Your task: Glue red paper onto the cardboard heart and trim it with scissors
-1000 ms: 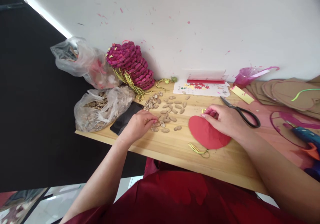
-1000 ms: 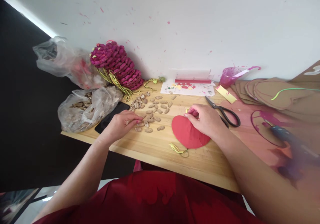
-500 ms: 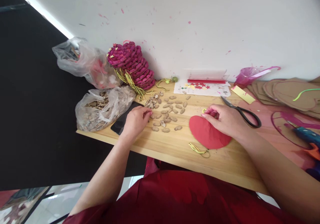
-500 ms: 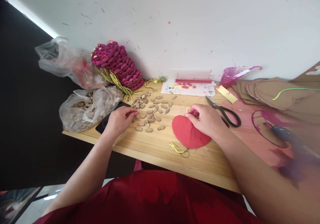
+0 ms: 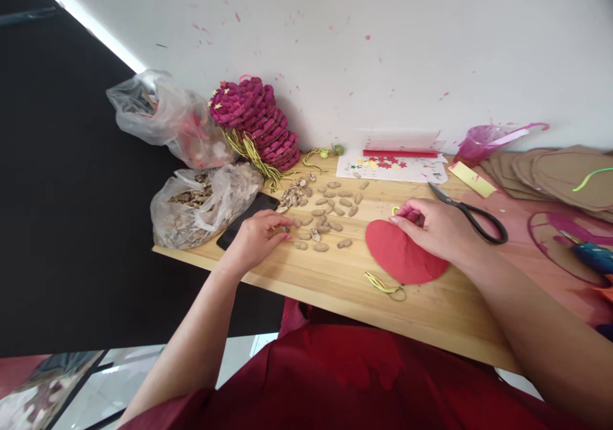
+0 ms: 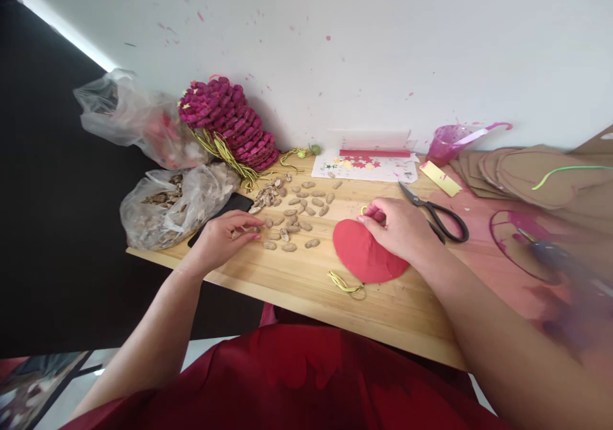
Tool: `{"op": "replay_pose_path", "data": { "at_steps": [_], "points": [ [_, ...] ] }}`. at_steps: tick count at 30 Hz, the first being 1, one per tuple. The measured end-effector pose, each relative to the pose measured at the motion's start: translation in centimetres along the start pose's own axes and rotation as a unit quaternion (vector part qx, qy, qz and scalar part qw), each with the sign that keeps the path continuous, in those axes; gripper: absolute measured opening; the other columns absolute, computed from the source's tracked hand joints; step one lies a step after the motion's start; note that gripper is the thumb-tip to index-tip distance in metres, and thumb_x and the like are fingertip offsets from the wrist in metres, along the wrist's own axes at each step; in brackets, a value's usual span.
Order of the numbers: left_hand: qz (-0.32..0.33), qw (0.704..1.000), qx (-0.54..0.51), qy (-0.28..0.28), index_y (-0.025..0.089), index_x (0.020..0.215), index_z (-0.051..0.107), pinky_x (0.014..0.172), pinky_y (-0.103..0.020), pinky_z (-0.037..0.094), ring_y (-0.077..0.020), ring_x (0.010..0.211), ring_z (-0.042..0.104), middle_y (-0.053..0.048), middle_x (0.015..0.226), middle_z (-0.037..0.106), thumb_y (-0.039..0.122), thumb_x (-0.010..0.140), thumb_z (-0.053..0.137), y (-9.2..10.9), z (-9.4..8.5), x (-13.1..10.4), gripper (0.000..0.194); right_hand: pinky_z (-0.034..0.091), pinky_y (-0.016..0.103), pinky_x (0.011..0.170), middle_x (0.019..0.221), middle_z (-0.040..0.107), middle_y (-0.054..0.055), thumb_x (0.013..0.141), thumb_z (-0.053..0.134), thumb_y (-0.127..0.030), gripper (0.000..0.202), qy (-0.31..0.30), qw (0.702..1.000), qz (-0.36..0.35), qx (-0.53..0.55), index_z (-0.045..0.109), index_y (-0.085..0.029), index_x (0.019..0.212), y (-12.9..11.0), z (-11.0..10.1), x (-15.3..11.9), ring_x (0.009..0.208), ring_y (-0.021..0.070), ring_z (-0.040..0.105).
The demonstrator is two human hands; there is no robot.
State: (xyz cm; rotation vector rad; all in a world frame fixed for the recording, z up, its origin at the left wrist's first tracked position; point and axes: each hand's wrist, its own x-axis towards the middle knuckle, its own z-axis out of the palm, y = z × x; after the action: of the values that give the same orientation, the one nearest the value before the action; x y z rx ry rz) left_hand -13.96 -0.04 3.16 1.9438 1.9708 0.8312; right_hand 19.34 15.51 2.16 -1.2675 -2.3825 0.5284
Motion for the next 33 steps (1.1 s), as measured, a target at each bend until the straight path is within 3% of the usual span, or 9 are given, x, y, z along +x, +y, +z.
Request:
{"op": "replay_pose_path", "data": {
  "at_steps": [7,11,14,22,28,33],
  "points": [
    [-0.043,0.999,-0.028,0.019,0.02,0.095,0.076,0.087,-0.032,0.053,-0.0196,0.093,0.07,-0.005,0.1,0.075,0.024,0.089,0.059,-0.3,0.7,-0.3,0.018,0.044,0.031,0.058,0.076,0.074,0.003,0.082,0.063,-0.038,0.017,0.0,1.0,0.0,-0.003,0.066,-0.022,0.08,0.0,0.0,0.1,0.062,0.0185,0.064],
    [-0.119,0.988,-0.092,-0.046,0.021,0.094,0.078,0.09,-0.035,0.051,-0.0234,0.096,0.071,-0.004,0.101,0.078,0.034,0.085,0.065,-0.4,0.5,0.2,0.02,0.044,0.031,0.058,0.076,0.074,0.003,0.082,0.063,-0.037,0.016,-0.001,1.0,0.001,-0.005,0.066,-0.021,0.08,0.0,0.0,0.1,0.062,0.0185,0.064],
    [-0.137,0.981,-0.121,-0.068,0.021,0.092,0.079,0.093,-0.036,0.05,-0.0249,0.099,0.071,-0.005,0.102,0.079,0.04,0.082,0.068,-0.5,0.4,0.7,0.024,0.043,0.031,0.057,0.077,0.073,0.004,0.082,0.063,-0.037,0.016,-0.001,1.0,0.003,-0.008,0.067,-0.021,0.08,0.0,-0.1,0.0,0.061,0.0181,0.063],
    [-0.155,0.986,-0.06,-0.018,0.02,0.09,0.078,0.069,-0.029,0.045,-0.0188,0.073,0.064,-0.003,0.082,0.076,0.044,0.082,0.067,-0.9,0.8,1.1,0.027,0.043,0.031,0.058,0.077,0.073,0.003,0.082,0.064,-0.036,0.015,-0.011,1.0,0.015,-0.007,0.067,-0.021,0.081,-0.5,-0.2,0.0,0.062,0.0178,0.063],
    [-0.147,0.984,-0.075,-0.068,0.02,0.089,0.078,0.069,-0.029,0.046,-0.0184,0.073,0.064,-0.002,0.08,0.075,0.046,0.082,0.067,-1.2,0.5,1.2,0.029,0.043,0.031,0.057,0.077,0.073,0.003,0.082,0.064,-0.035,0.014,-0.005,1.0,0.009,-0.006,0.066,-0.021,0.08,-0.4,-0.2,0.0,0.061,0.0175,0.062],
    [-0.165,0.985,-0.056,-0.017,0.02,0.093,0.077,0.064,-0.028,0.045,-0.0162,0.066,0.061,-0.002,0.076,0.074,0.037,0.079,0.07,-0.8,0.7,1.2,0.023,0.042,0.031,0.056,0.076,0.073,0.003,0.082,0.064,-0.036,0.015,-0.006,1.0,0.007,-0.005,0.066,-0.022,0.08,-0.3,-0.2,0.0,0.061,0.0175,0.062]
  ]
}}
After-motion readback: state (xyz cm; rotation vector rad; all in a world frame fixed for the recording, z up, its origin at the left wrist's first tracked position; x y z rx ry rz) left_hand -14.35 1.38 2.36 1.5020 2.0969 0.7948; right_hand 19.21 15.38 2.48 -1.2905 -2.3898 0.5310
